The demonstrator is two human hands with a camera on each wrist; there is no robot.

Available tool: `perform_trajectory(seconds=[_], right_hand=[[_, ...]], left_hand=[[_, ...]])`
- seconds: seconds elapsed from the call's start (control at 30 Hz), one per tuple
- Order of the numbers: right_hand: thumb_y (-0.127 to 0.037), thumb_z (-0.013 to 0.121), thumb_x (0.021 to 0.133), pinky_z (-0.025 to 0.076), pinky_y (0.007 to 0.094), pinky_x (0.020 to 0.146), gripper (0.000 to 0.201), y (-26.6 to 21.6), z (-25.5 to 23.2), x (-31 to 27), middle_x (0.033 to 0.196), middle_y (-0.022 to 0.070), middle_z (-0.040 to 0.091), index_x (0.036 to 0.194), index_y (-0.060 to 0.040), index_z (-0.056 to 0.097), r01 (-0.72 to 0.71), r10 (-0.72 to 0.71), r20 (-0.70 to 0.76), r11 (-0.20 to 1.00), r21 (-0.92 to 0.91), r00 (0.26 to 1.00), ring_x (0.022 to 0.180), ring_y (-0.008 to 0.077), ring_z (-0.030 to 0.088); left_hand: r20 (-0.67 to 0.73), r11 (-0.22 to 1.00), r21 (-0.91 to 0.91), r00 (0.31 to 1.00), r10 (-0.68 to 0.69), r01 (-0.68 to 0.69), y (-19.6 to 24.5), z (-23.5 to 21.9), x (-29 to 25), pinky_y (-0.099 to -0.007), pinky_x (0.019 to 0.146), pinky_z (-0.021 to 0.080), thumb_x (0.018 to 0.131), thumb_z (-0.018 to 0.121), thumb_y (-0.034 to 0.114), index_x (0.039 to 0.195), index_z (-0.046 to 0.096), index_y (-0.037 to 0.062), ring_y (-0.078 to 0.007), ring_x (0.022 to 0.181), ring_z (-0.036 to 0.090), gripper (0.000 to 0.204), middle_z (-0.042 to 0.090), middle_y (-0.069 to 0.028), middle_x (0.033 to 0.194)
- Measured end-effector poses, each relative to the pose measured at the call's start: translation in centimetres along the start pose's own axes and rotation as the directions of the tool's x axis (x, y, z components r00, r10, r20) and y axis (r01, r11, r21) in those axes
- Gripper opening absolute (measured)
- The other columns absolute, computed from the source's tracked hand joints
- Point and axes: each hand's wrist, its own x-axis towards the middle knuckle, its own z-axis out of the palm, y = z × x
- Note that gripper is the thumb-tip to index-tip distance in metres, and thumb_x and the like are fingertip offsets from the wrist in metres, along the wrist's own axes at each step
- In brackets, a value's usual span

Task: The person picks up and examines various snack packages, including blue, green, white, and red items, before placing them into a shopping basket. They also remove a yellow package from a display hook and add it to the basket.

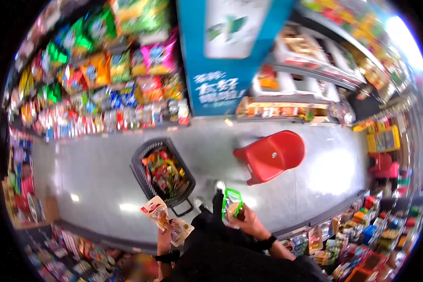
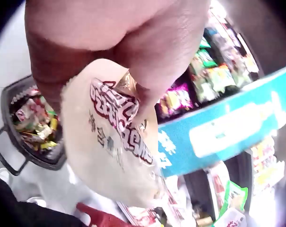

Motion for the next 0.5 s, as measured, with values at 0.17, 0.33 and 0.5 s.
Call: perform_trajectory(seconds=[0.17, 0.33, 0.5], right_hand=[[-0.007, 0.065, 0.092, 0.049, 0.0285, 0.086, 0.032, -1.5, -3.6, -12.3, 0.106, 0.0062, 0.065, 0.120, 0.0018, 0.052, 0.149, -0.042, -0.400, 0.959, 0.241, 0.916, 0.095, 0.0125, 0.062], [-0.006, 0.069, 0.089, 0.047, 0.0232, 0.068, 0.019, 0.3, -10.0, -20.1, 0.081, -0.0027, 0.058, 0.102, 0.0032, 0.057, 0.314, -0.082, -0.717, 0.929, 0.197, 0.692, 0.075, 0.0056, 0.056], [-0.006, 0.064, 0.093, 0.049, 0.0226, 0.077, 0.023, 3.7, -18.4, -27.8, 0.103, 0.0068, 0.069, 0.113, 0.0045, 0.059, 0.402, -0.040, -0.796, 0.877, 0.261, 0.604, 0.091, 0.0098, 0.063]], left_hand=[[0.413, 0.903, 0.295, 0.894, 0.175, -0.313, 7.4, 15.4, -3.4, -0.0247, 0.067, 0.048, 0.093, 0.065, 0.018, 0.114, 0.062, 0.0000, -0.0077, 0.078, 0.058, 0.028, 0.066, -0.0006, 0.092], [0.630, 0.732, 0.560, 0.773, -0.072, -0.388, 6.4, 28.2, -4.8, -0.0244, 0.060, 0.043, 0.091, 0.066, 0.024, 0.101, 0.067, -0.0009, -0.0028, 0.069, 0.051, 0.026, 0.062, 0.0036, 0.078], [0.666, 0.896, 0.348, 0.746, -0.029, -0.276, -0.9, 40.9, -10.8, -0.0238, 0.063, 0.044, 0.091, 0.063, 0.019, 0.105, 0.065, -0.0001, -0.0043, 0.072, 0.054, 0.023, 0.063, 0.0040, 0.084]])
